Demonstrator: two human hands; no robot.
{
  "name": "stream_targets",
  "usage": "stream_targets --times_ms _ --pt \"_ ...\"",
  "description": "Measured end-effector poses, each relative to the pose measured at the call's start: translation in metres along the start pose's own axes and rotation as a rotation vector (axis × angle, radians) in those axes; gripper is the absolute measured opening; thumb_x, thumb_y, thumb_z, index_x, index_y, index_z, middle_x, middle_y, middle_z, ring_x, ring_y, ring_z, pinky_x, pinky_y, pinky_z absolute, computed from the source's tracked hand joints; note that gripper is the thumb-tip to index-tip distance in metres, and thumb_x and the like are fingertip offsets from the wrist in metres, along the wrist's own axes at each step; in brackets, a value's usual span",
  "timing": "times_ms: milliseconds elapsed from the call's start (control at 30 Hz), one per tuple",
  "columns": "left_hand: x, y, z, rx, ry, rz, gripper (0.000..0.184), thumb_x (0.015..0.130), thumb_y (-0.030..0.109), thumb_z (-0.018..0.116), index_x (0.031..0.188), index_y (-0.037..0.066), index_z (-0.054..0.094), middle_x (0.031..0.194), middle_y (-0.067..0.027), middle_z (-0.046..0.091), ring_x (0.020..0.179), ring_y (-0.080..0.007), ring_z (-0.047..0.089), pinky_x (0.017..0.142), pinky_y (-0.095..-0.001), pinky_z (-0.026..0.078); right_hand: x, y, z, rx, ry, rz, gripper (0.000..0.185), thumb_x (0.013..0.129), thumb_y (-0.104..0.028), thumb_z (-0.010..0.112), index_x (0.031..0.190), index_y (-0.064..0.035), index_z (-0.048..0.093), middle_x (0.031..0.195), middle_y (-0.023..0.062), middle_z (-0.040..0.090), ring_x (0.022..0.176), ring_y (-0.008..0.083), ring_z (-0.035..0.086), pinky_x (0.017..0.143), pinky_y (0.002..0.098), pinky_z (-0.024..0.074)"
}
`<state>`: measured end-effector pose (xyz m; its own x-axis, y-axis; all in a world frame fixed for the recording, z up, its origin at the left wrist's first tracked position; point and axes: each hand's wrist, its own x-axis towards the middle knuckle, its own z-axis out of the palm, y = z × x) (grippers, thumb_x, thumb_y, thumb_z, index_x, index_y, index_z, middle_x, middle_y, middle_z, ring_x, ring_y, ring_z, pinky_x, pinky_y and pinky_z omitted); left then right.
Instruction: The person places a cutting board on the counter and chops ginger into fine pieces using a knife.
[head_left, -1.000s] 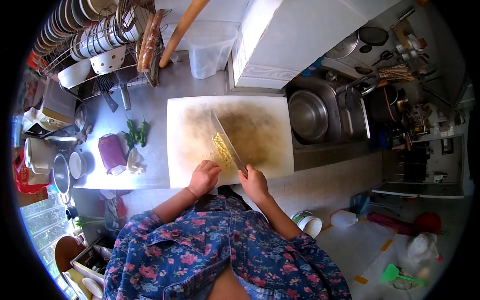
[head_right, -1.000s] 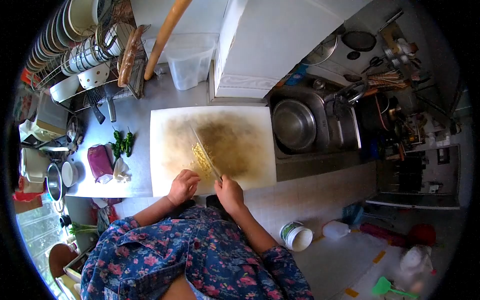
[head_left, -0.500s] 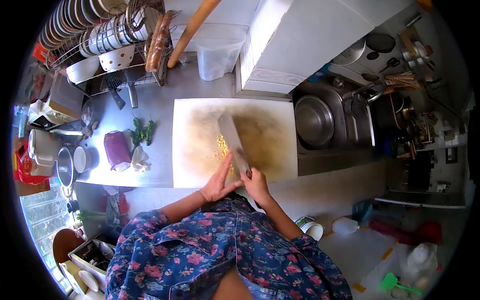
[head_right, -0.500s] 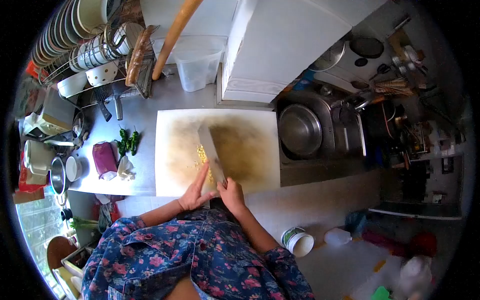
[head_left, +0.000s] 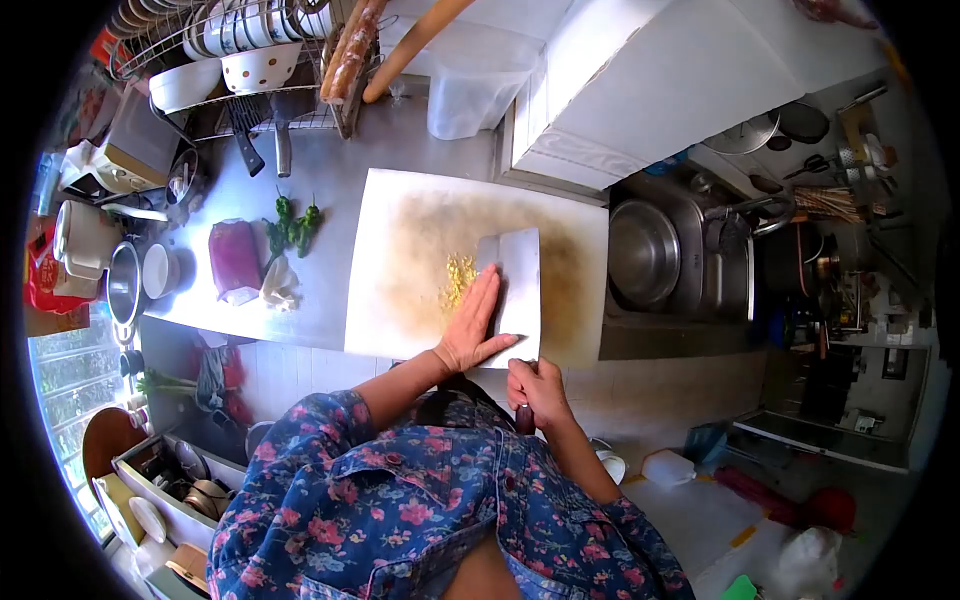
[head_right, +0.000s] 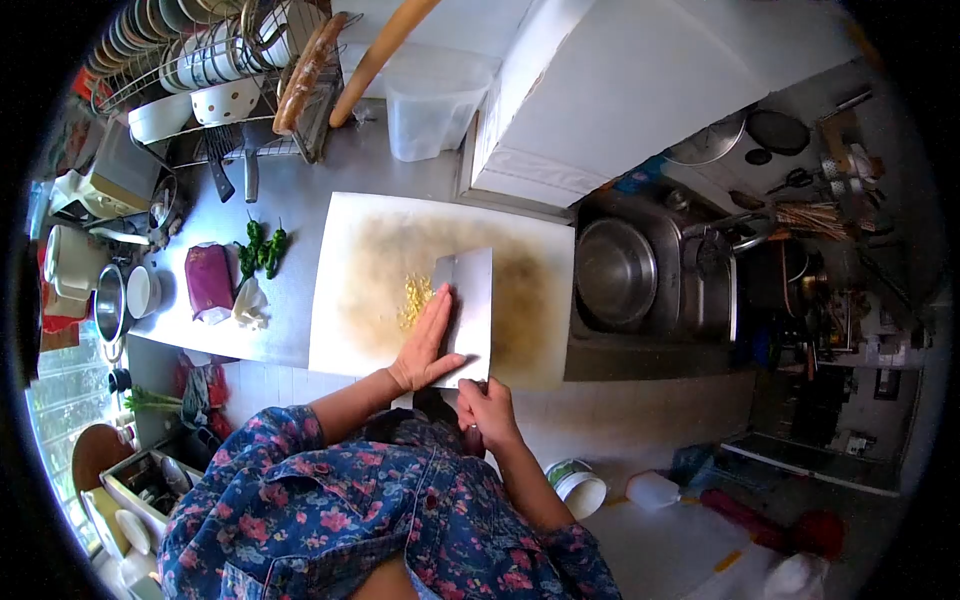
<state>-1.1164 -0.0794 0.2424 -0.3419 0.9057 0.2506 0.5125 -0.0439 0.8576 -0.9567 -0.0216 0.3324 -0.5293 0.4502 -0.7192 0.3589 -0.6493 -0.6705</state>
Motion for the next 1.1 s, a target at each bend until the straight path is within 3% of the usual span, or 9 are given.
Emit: stream_targets --times_ms 67,200,233,333,433,633,767,900,1100 --pt "0.001 -0.004 0.004 0.009 0.023 -0.027 0.097 0.084 0.055 0.055 0.147 -0.003 0.009 0.152 -0.0267 0.009 0.141 -0.0405 0.012 0.115 -0.0428 0.014 -0.009 -0.006 -0.004 -0.029 0.021 0.008 0.021 0.091 -0.013 0.057 0.075 -0.0064 0.045 0.056 -0.0003 0.044 0.041 0.009 0.042 0.039 0.0266 0.0372" --pt "-0.015 0.011 -0.004 -0.05 -0.032 -0.221 0.086 0.089 0.037 0.059 0.146 -0.004 0.008 0.152 -0.0277 0.006 0.142 -0.0378 0.011 0.115 -0.0381 0.015 -0.013 -0.003 -0.024 -0.209 0.077 -0.123 0.018 0.09 -0.013 0.057 0.077 -0.0041 0.049 0.057 0.0006 0.048 0.042 0.0085 0.043 0.04 0.0262 0.037" --pt "-0.022 0.018 -0.01 -0.105 -0.023 -0.157 0.076 0.093 0.024 0.054 0.148 0.0 0.007 0.154 -0.0219 0.005 0.143 -0.032 0.008 0.115 -0.038 0.013 -0.017 -0.008 -0.024 -0.37 0.149 -0.182 0.018 0.091 -0.015 0.058 0.081 -0.0018 0.051 0.057 0.0 0.049 0.043 0.008 0.045 0.04 0.0264 0.0376" --pt "-0.028 0.043 -0.042 -0.293 0.019 -0.286 0.073 0.094 0.024 0.053 0.147 -0.001 0.01 0.154 -0.02 0.011 0.142 -0.0323 0.014 0.115 -0.037 0.017 -0.014 -0.014 -0.039 -1.1 0.309 -0.571 0.019 0.083 -0.014 0.065 0.09 -0.0005 0.055 0.067 0.0113 0.06 0.057 0.0237 0.061 0.051 0.0341 0.0469" --pt "-0.001 0.081 -0.091 -0.192 0.249 -0.141 0.061 0.095 0.017 0.047 0.146 -0.001 0.02 0.152 -0.0189 0.021 0.141 -0.0306 0.02 0.114 -0.0357 0.018 -0.009 -0.017 -0.053 -1.337 0.294 -0.944 0.024 0.076 -0.013 0.068 0.091 -0.0006 0.055 0.075 0.0159 0.061 0.066 0.0301 0.063 0.058 0.0372 0.0495" --pt "0.015 0.088 -0.067 0.037 -0.569 0.092 0.079 0.092 0.049 0.048 0.144 -0.004 0.021 0.149 -0.0236 0.023 0.139 -0.0361 0.023 0.114 -0.0396 0.021 0.015 -0.024 -0.046 -1.635 0.043 -1.091 0.024 0.072 -0.012 0.064 0.09 -0.0002 0.055 0.073 0.0119 0.057 0.065 0.028 0.062 0.058 0.0373 0.0502" --pt "0.011 0.061 -0.037 -0.009 -0.593 0.034 0.09 0.09 0.065 0.035 0.145 -0.004 0.015 0.15 -0.0242 0.021 0.14 -0.0349 0.018 0.116 -0.0384 0.016 0.021 -0.033 -0.034 -1.729 -0.014 -1.237 0.021 0.072 -0.009 0.058 0.091 0.0005 0.056 0.073 0.0102 0.056 0.066 0.0252 0.061 0.06 0.0354 0.0496" --pt "0.021 0.039 -0.038 0.13 -0.674 -0.002 0.091 0.089 0.065 0.038 0.147 0.0 0.011 0.151 -0.0236 0.018 0.14 -0.0357 0.019 0.115 -0.0399 0.016 0.016 -0.034 -0.042 -1.737 -0.062 -1.264 0.022 0.073 -0.009 0.058 0.093 0.0015 0.057 0.072 0.0087 0.054 0.067 0.0232 0.059 0.062 0.0343 0.0494" --pt "0.036 0.019 -0.06 -0.061 -0.548 -0.379 0.086 0.09 0.062 0.041 0.146 0.0 0.019 0.148 -0.0209 0.029 0.139 -0.0318 0.025 0.114 -0.036 0.019 -0.011 -0.037 -0.068 -1.645 0.0 -1.247 0.028 0.072 -0.012 0.064 0.097 0.0013 0.058 0.077 0.0092 0.057 0.071 0.0244 0.061 0.065 0.0358 0.0499"
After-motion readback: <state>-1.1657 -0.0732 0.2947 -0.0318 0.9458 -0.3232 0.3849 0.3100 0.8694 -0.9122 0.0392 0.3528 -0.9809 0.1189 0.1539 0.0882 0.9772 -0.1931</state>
